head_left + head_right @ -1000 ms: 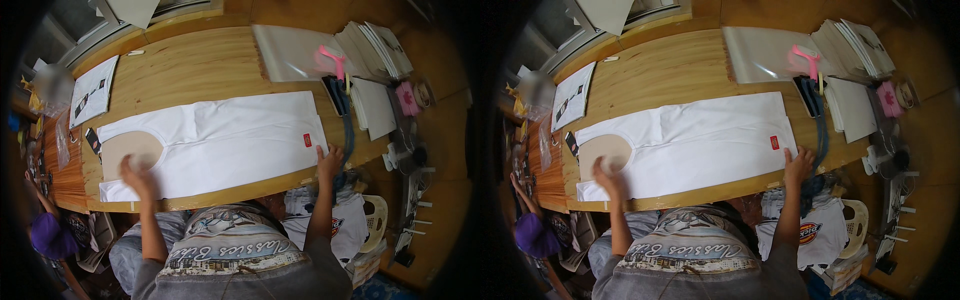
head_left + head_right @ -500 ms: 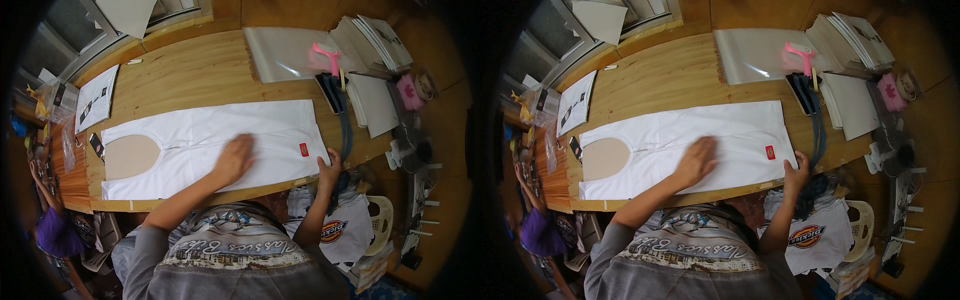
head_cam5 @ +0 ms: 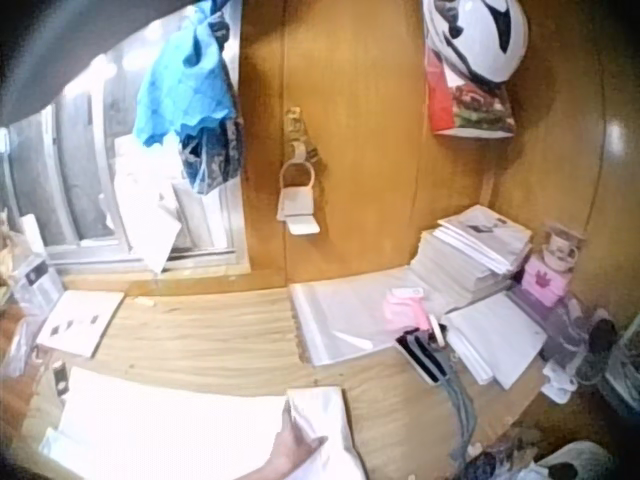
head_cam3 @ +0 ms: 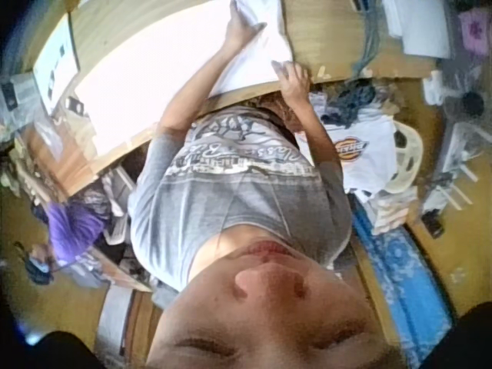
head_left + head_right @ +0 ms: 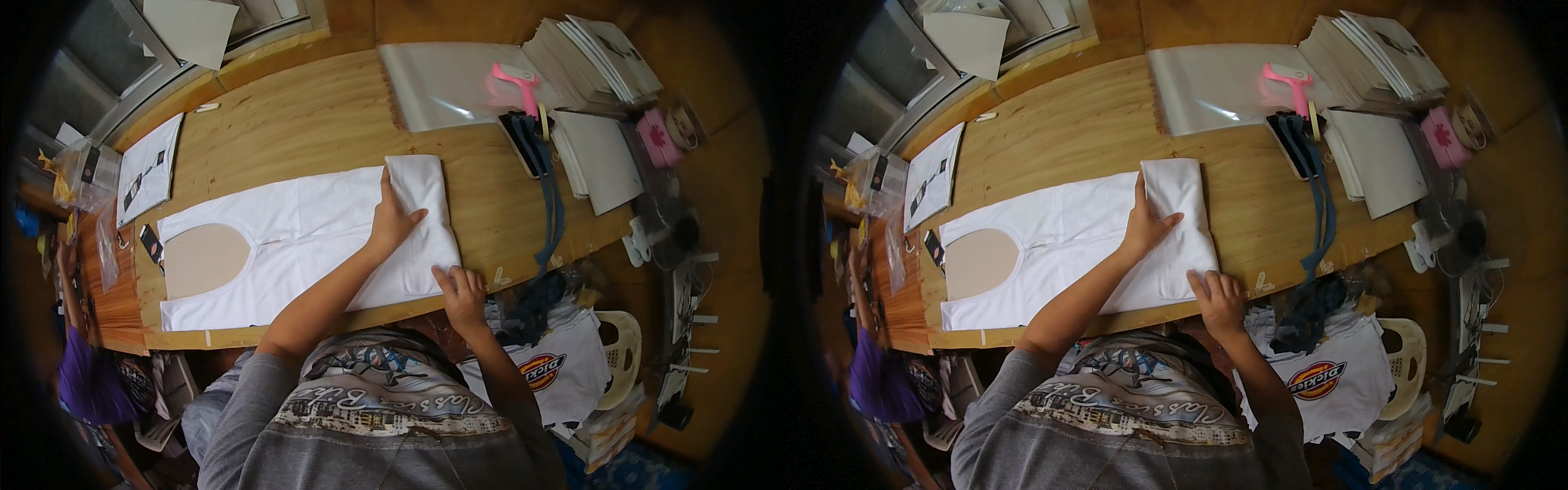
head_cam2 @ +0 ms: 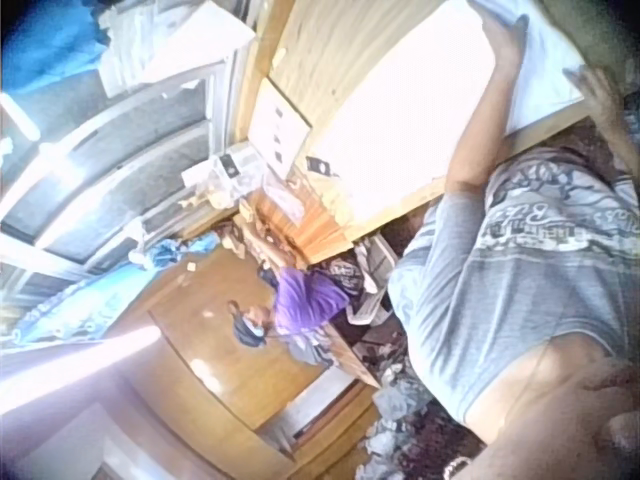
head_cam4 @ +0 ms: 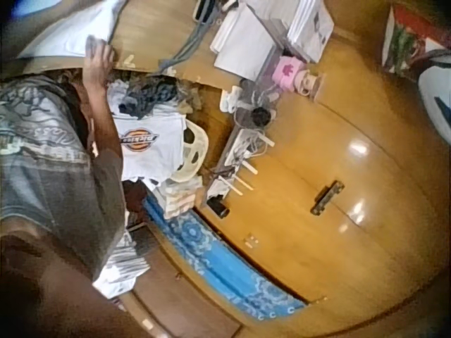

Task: The person folds white t-shirts on a wooden table. They place a cardboard insert inside each shirt, fold the sleeves and body, and then attach a tag to the collar before stacking the finished shirts.

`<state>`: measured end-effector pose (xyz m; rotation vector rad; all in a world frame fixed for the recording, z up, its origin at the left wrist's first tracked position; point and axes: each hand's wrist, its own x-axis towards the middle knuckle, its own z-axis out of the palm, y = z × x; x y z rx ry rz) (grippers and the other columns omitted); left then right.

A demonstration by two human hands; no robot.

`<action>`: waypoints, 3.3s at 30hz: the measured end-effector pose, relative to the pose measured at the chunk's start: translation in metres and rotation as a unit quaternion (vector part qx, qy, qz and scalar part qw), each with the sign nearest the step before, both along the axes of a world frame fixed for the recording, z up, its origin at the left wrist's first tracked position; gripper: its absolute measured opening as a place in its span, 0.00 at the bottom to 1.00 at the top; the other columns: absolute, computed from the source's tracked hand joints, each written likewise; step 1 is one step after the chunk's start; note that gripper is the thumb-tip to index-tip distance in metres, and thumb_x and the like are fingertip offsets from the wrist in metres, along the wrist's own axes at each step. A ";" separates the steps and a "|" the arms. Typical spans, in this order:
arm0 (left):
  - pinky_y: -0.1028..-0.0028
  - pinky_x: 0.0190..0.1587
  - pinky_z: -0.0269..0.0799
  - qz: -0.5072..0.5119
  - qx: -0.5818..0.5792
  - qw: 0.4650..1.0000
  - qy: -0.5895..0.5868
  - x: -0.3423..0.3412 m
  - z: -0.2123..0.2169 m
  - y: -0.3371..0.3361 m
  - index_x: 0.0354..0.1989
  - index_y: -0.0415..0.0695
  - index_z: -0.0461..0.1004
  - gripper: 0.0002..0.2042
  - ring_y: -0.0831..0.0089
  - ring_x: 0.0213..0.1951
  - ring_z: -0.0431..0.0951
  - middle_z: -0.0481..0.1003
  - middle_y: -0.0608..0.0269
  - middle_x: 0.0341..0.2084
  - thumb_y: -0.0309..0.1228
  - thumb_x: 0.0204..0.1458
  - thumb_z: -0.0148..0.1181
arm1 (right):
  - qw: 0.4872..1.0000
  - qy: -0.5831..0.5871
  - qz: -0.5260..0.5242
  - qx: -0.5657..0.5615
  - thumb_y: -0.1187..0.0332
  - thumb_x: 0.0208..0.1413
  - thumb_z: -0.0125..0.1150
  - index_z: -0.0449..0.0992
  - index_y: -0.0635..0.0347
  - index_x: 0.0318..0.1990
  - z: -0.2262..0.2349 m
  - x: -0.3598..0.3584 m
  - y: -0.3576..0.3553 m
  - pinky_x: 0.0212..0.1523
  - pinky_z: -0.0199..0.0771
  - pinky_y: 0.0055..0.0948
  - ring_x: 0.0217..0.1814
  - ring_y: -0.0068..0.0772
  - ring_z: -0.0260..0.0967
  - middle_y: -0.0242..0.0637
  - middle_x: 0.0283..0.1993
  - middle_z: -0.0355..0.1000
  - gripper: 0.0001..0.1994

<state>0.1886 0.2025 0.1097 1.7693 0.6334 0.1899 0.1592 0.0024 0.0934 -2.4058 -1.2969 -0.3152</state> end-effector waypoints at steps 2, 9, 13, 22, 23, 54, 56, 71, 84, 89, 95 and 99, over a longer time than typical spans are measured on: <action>0.68 0.38 0.64 -0.003 0.098 0.995 -0.015 -0.003 0.008 -0.004 0.59 0.44 0.37 0.48 0.60 0.40 0.66 0.62 0.45 0.42 0.23 0.30 0.66 | 0.998 0.052 -0.012 -0.014 0.73 0.41 0.48 0.70 0.51 0.43 0.001 0.002 -0.006 0.36 0.61 0.35 0.38 0.35 0.59 0.35 0.37 0.61 0.17; 0.55 0.56 0.40 -0.108 0.501 0.858 -0.032 -0.034 0.001 -0.028 0.57 0.39 0.49 0.37 0.56 0.58 0.47 0.50 0.49 0.55 0.48 0.42 0.52 | 0.895 0.425 -0.029 0.135 0.70 0.48 0.53 0.71 0.62 0.40 0.044 0.083 -0.020 0.34 0.65 0.24 0.32 0.25 0.65 0.35 0.32 0.68 0.12; 0.55 0.58 0.32 -0.164 0.507 0.846 -0.016 -0.023 -0.009 -0.054 0.56 0.35 0.49 0.39 0.56 0.60 0.39 0.45 0.50 0.58 0.56 0.44 0.41 | 0.917 0.356 -0.037 0.174 0.68 0.51 0.51 0.71 0.63 0.39 0.040 0.154 0.023 0.32 0.65 0.21 0.29 0.23 0.63 0.35 0.29 0.70 0.11; 0.47 0.56 0.34 -0.172 0.502 0.847 0.017 -0.013 -0.015 -0.067 0.58 0.39 0.48 0.40 0.41 0.58 0.39 0.43 0.45 0.58 0.59 0.43 0.40 | 0.919 0.295 0.250 -0.072 0.67 0.47 0.56 0.72 0.63 0.37 0.008 0.240 0.132 0.38 0.61 0.18 0.33 0.18 0.61 0.31 0.31 0.69 0.11; 0.47 0.56 0.34 -0.171 0.502 0.847 0.022 -0.013 -0.014 -0.068 0.58 0.39 0.48 0.40 0.41 0.58 0.39 0.42 0.45 0.58 0.59 0.43 0.40 | 0.888 0.382 0.240 -0.085 0.68 0.46 0.57 0.72 0.62 0.35 0.007 0.243 0.137 0.39 0.61 0.18 0.33 0.18 0.61 0.30 0.30 0.69 0.10; 0.53 0.54 0.47 -0.262 0.535 0.803 0.007 -0.052 -0.019 -0.120 0.55 0.33 0.51 0.30 0.47 0.57 0.48 0.49 0.40 0.55 0.44 0.48 0.42 | 0.997 0.042 0.052 -0.030 0.56 0.50 0.48 0.53 0.49 0.57 -0.008 0.142 0.131 0.58 0.36 0.51 0.64 0.39 0.39 0.40 0.62 0.42 0.26; 0.53 0.50 0.57 -0.285 0.620 0.729 0.060 -0.063 -0.016 -0.130 0.55 0.38 0.51 0.26 0.44 0.54 0.55 0.52 0.36 0.53 0.39 0.49 0.42 | 0.996 0.071 0.050 0.022 0.62 0.51 0.48 0.54 0.50 0.56 0.000 0.152 0.126 0.58 0.39 0.47 0.62 0.41 0.42 0.41 0.61 0.44 0.24; 0.66 0.27 0.69 -0.257 0.264 0.915 -0.164 -0.055 0.104 -0.055 0.26 0.38 0.70 0.07 0.58 0.25 0.71 0.63 0.54 0.31 0.26 0.36 0.53 | 0.901 0.394 0.143 0.111 0.70 0.47 0.42 0.75 0.58 0.30 0.011 0.185 0.053 0.59 0.44 0.34 0.59 0.39 0.51 0.42 0.54 0.59 0.12; 0.78 0.32 0.72 0.428 -0.327 0.759 -0.366 -0.277 0.077 0.058 0.47 0.38 0.59 0.18 0.77 0.30 0.74 0.72 0.60 0.32 0.21 0.46 0.52 | 0.824 0.478 0.301 0.044 0.69 0.40 0.61 0.74 0.65 0.28 0.143 0.033 0.354 0.29 0.61 0.20 0.27 0.22 0.61 0.32 0.25 0.68 0.09; 0.79 0.24 0.72 0.551 -0.139 0.812 -0.135 -0.323 -0.007 0.115 0.38 0.35 0.65 0.11 0.76 0.25 0.73 0.71 0.63 0.28 0.29 0.49 0.51 | 0.850 0.404 0.326 -0.089 0.66 0.40 0.62 0.73 0.66 0.28 0.011 -0.020 0.455 0.28 0.62 0.23 0.25 0.22 0.61 0.33 0.23 0.68 0.11; 0.63 0.29 0.63 0.567 0.137 0.808 0.077 -0.320 -0.015 0.122 0.28 0.34 0.62 0.08 0.49 0.26 0.70 0.68 0.40 0.20 0.29 0.48 0.49 | 0.913 0.273 0.281 -0.113 0.63 0.43 0.58 0.72 0.61 0.34 0.017 -0.041 0.449 0.36 0.64 0.31 0.35 0.38 0.67 0.44 0.31 0.71 0.13; 0.65 0.28 0.65 0.543 0.011 0.834 0.093 -0.321 0.002 0.128 0.29 0.35 0.63 0.11 0.55 0.24 0.70 0.68 0.47 0.18 0.31 0.45 0.54 | 0.932 0.197 0.250 -0.174 0.63 0.43 0.58 0.70 0.62 0.37 0.025 -0.053 0.448 0.40 0.64 0.34 0.40 0.41 0.66 0.46 0.35 0.69 0.15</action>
